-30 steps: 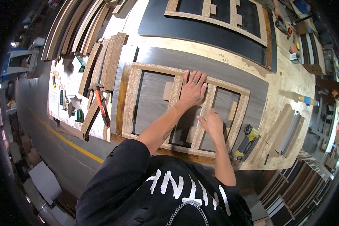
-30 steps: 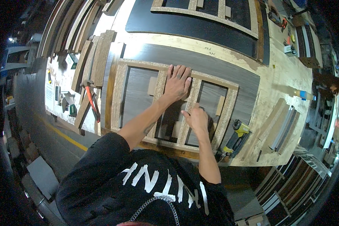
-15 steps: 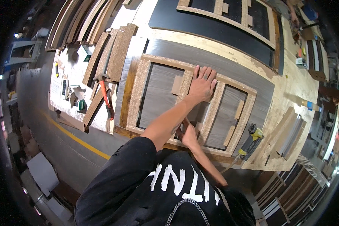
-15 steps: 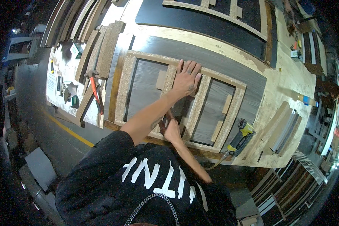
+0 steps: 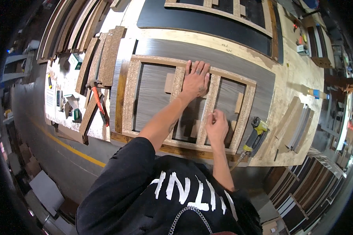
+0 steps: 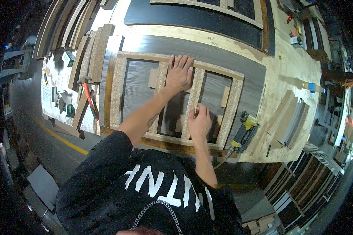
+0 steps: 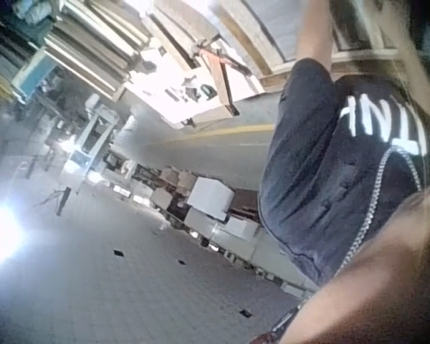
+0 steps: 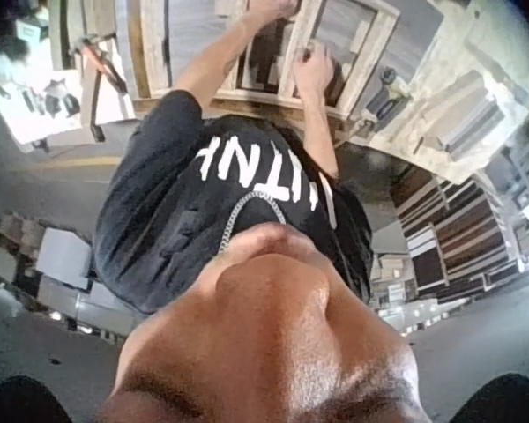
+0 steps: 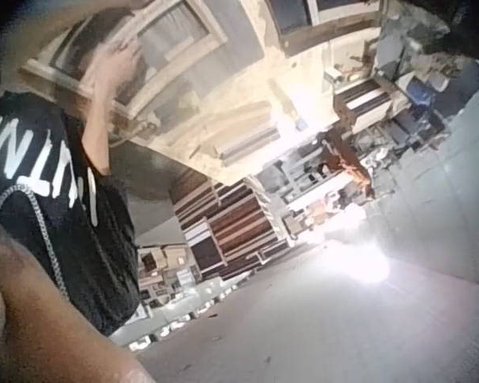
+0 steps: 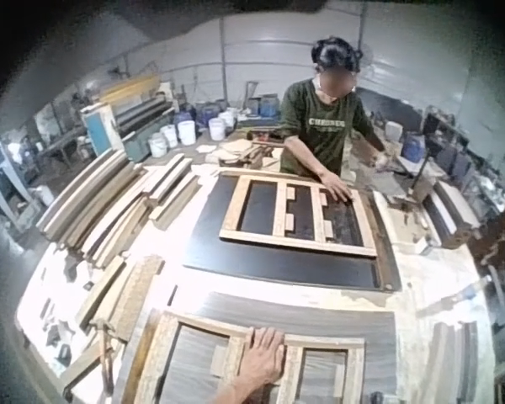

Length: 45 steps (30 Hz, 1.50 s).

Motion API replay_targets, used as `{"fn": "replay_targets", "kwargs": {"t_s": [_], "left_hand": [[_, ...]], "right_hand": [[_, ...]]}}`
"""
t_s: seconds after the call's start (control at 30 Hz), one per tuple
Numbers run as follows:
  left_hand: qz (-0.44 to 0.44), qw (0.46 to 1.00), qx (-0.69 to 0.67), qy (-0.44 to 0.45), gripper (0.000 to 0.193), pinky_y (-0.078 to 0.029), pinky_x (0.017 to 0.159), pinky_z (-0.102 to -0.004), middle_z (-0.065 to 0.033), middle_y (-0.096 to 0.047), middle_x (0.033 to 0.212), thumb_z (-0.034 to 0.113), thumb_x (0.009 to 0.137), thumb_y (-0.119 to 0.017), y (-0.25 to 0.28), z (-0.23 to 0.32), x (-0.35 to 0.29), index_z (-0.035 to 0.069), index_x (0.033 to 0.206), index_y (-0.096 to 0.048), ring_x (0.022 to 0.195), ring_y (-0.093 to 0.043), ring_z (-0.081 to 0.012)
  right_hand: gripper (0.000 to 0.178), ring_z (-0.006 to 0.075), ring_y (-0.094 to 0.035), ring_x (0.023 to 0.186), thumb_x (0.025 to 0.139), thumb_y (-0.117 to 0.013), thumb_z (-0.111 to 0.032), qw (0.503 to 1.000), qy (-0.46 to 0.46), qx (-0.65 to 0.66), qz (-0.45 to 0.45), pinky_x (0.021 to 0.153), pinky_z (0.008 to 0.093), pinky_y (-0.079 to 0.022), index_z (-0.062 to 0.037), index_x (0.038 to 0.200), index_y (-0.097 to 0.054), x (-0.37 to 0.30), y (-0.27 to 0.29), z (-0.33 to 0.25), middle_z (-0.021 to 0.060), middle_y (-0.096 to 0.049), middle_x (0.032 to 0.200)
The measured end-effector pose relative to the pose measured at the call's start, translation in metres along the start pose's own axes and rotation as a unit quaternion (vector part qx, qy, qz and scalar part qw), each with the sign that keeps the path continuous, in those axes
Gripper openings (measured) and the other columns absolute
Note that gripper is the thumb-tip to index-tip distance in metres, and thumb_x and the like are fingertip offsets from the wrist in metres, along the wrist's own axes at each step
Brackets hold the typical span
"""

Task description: Assembling a wooden frame by positioning slats and securing them with a pneumatic nail gun.

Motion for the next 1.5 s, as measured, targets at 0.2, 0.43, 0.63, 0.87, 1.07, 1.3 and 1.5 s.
{"fn": "replay_targets", "kwargs": {"t_s": [0.2, 0.43, 0.63, 0.87, 1.07, 1.3, 1.5], "left_hand": [[0.01, 1.0, 0.03, -0.001, 0.04, -0.014, 0.119, -0.0532, -0.0128, -0.049, 0.135, 0.026, 0.099, -0.041, -0.002, -0.006, 0.0, 0.008, 0.133, -0.05, 0.134, -0.039, -0.029], [0.032, 0.999, 0.036, -0.02, 0.039, -0.014, 0.12, -0.0527, -0.0109, -0.049, 0.134, 0.027, 0.099, -0.039, -0.009, -0.001, 0.002, 0.011, 0.134, -0.048, 0.134, -0.039, -0.0284], [0.015, 0.999, 0.036, -0.015, 0.036, -0.013, 0.12, -0.0513, -0.0091, -0.047, 0.135, 0.027, 0.099, -0.037, -0.005, -0.005, 0.002, 0.011, 0.13, -0.048, 0.135, -0.038, -0.0262], [0.027, 0.999, 0.028, -0.019, 0.04, -0.014, 0.119, -0.0523, -0.0098, -0.048, 0.136, 0.028, 0.1, -0.036, -0.013, -0.001, 0.001, 0.012, 0.136, -0.046, 0.136, -0.037, -0.0271], [0.049, 0.998, -0.002, -0.03, 0.036, -0.015, 0.118, -0.0535, -0.0111, -0.049, 0.131, 0.025, 0.097, -0.042, -0.006, 0.002, 0.001, 0.01, 0.13, -0.047, 0.133, -0.038, -0.0285], [0.045, 0.998, -0.005, -0.034, 0.038, -0.015, 0.119, -0.0529, -0.0096, -0.05, 0.135, 0.027, 0.099, -0.042, -0.007, -0.002, 0.001, 0.013, 0.134, -0.049, 0.135, -0.039, -0.0276], [0.065, 0.997, 0.001, -0.045, 0.036, -0.019, 0.117, -0.0542, -0.0117, -0.05, 0.131, 0.023, 0.097, -0.046, -0.009, 0.002, 0.003, 0.01, 0.131, -0.048, 0.131, -0.041, -0.0293]], "right_hand": [[0.05, 0.047, -0.067, 0.082, 0.089, -0.068, -0.036, 0.967, 0.006, -0.107, -0.23, 0.074, 0.0507, -0.054, 0.0105, 0.104, -0.055, 0.036, -0.007, -0.003, 0.032, -0.066, 0.085], [0.048, 0.0419, -0.068, 0.078, 0.088, -0.071, -0.037, 0.962, 0.057, -0.059, -0.26, 0.07, 0.0469, -0.054, 0.0082, 0.094, -0.056, 0.048, -0.009, 0.024, 0.0277, -0.067, 0.078], [0.031, 0.0387, -0.068, 0.083, 0.092, -0.066, -0.027, 0.99, 0.021, 0.039, -0.132, 0.076, 0.0443, -0.054, -0.0003, 0.108, -0.064, -0.009, -0.005, 0.053, 0.0184, -0.071, 0.088], [0.032, 0.0378, -0.066, 0.094, 0.092, -0.064, -0.018, 0.995, -0.048, 0.063, -0.063, 0.084, 0.043, -0.052, 0.0025, 0.116, -0.061, -0.09, -0.009, 0.06, 0.0205, -0.069, 0.104], [0.04, 0.0401, -0.067, 0.099, 0.093, -0.062, -0.019, 0.995, -0.068, 0.058, -0.04, 0.086, 0.0441, -0.053, 0.0021, 0.126, -0.058, -0.105, -0.012, 0.048, 0.023, -0.068, 0.109], [0.045, 0.0339, -0.063, 0.116, 0.094, -0.058, -0.012, 0.98, -0.112, 0.157, -0.057, 0.097, 0.0378, -0.051, 0.004, 0.135, -0.05, -0.093, -0.006, 0.05, 0.0232, -0.063, 0.126], [0.053, 0.0305, -0.052, 0.132, 0.094, -0.057, -0.011, 0.98, -0.089, 0.164, -0.062, 0.108, 0.0388, -0.042, 0.0042, 0.142, -0.043, -0.074, -0.022, 0.04, 0.0237, -0.055, 0.139]]}}
Point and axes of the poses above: each hand's wrist, its own x-axis towards the middle knuckle, its own y-axis out of the back of the hand, z = x × y, the point moved 4 cm from there along x, towards the middle knuckle
